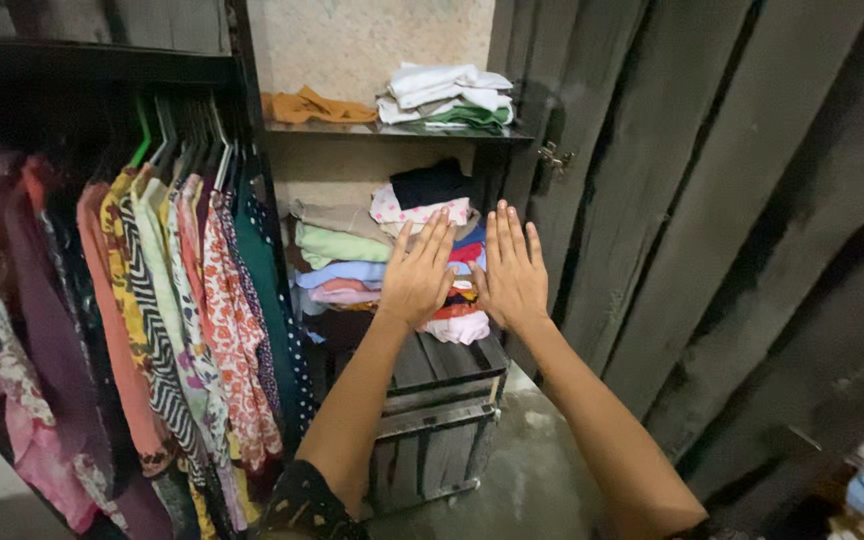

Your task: The person takes folded clothes from a wardrobe shelf and places them onto a stack on a plastic storage bin. The person handles several items including a light blue shirt, white cloth, grey cloth, green cloth, orange cloth, and a black cloth, stacking them one by one.

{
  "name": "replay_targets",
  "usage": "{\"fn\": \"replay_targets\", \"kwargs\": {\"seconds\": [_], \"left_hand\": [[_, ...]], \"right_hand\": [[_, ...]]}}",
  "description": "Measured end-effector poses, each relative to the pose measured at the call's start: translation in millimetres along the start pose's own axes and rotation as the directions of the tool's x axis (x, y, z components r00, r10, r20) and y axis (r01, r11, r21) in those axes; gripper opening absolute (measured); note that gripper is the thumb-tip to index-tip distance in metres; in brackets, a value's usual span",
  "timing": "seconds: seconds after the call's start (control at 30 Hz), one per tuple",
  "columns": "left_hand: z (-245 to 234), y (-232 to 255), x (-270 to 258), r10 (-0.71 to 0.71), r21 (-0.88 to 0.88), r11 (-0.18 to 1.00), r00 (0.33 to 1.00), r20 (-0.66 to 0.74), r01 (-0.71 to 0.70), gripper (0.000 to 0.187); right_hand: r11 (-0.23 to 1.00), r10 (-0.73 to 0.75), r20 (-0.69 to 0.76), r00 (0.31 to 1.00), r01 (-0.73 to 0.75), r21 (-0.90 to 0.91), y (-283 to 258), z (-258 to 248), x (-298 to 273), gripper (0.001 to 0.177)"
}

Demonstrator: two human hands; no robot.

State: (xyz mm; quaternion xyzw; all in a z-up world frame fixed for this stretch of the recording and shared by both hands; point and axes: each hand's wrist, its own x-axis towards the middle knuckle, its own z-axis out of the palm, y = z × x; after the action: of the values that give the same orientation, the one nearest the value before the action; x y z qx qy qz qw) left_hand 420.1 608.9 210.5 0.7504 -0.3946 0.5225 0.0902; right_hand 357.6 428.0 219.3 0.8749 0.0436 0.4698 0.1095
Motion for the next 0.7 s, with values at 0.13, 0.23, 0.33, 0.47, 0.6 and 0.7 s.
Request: {"fn": "replay_targets", "kwargs": {"seconds": [0.13, 0.23, 0.33, 0.47, 0.6, 0.7], "left_hand": [[3, -26, 14, -0.010, 0.023, 1.000, 1.000, -0.022, 0.011, 0.067], [13, -44, 25, -0.017, 0.061, 0.998, 1.000, -0.024, 0.018, 0.068], [31, -63, 37, -0.014, 0.060, 0.998, 0.999, -0.051, 0.017, 0.068], [62, -89, 54, -0.029, 0.049, 0.998, 0.998, -0.053, 0.031, 0.068], [99, -120, 75, -0.042, 0.130, 0.991, 0.999, -0.018, 0.044, 0.070], [128, -146, 98, -0.074, 0.141, 0.986, 0.994, -0.075, 0.084, 0.067]], "right_hand": [[0.999, -0.022, -0.063, 0.998, 0.024, 0.026, -1, 14, 30, 0.082], [0.999, -0.045, -0.074, 0.996, 0.044, -0.008, 0, 28, 52, 0.081], [0.998, -0.063, -0.095, 0.993, 0.065, 0.009, 1, 44, 74, 0.079], [0.996, -0.090, -0.126, 0.988, 0.091, 0.003, 7, 72, 107, 0.079], [0.992, -0.127, -0.168, 0.978, 0.128, -0.006, 17, 105, 143, 0.078], [0.990, -0.141, -0.205, 0.969, 0.142, -0.008, 26, 131, 173, 0.076]]}}
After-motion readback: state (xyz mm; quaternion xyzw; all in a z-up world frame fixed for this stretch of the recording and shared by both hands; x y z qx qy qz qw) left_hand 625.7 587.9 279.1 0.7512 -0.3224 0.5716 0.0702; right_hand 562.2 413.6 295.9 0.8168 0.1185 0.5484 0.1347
